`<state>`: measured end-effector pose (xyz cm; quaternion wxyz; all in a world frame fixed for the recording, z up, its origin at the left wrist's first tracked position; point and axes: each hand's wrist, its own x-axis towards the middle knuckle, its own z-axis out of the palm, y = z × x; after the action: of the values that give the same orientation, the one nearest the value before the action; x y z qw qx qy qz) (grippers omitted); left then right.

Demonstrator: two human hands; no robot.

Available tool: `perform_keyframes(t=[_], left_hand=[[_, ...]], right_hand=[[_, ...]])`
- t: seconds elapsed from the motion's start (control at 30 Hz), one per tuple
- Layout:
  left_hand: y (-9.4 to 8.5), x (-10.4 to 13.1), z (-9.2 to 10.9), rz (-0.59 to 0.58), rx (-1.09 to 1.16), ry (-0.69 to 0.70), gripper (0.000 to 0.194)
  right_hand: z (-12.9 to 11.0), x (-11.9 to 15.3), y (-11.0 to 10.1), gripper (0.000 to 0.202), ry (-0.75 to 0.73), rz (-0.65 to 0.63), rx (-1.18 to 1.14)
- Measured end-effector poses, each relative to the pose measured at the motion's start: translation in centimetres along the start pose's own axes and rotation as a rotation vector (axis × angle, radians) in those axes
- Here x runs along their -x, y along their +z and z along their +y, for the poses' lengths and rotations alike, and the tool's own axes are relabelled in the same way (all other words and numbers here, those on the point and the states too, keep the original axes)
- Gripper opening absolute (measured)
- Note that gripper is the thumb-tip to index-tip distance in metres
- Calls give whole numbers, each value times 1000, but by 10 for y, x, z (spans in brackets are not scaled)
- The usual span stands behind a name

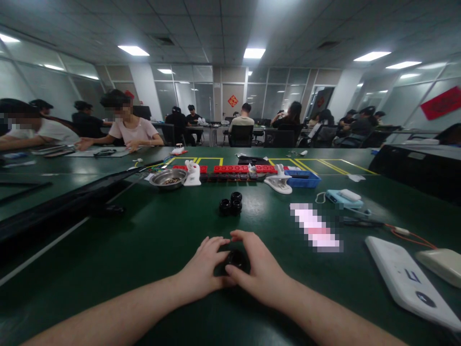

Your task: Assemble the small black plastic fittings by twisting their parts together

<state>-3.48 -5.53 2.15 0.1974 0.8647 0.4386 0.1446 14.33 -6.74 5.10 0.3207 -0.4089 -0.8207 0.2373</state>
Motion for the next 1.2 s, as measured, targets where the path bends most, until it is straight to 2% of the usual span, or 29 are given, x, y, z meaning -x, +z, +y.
perform_keyframes(t=[0.13,0.3,0.47,0.57,0.73,1.0,1.1,1.2], left_hand=[[0,-1,0,7,-13,-2,47],[0,-1,0,5,-20,4,43],[-3,0,3,-2,-4,1,41],[-3,0,3,4,2,4,39],[0,0,1,14,-21,14,41],[0,0,1,13,-29,9,47],[1,0,0,10,-30,8,45],[1,-1,-2,4,-17,19,41]], right_hand=[[1,-2,1,37,68,12,31],[1,0,-2,55,-11,-68,-101],[0,-3,-1,43,47,23,46],[1,-3,0,38,40,-9,49],[1,0,-2,58,-107,-113,-95],[-1,-5,-1,43,50,42,123],[-3,-5,-3,43,34,4,131],[-2,-2,-4,52,-47,-67,52]])
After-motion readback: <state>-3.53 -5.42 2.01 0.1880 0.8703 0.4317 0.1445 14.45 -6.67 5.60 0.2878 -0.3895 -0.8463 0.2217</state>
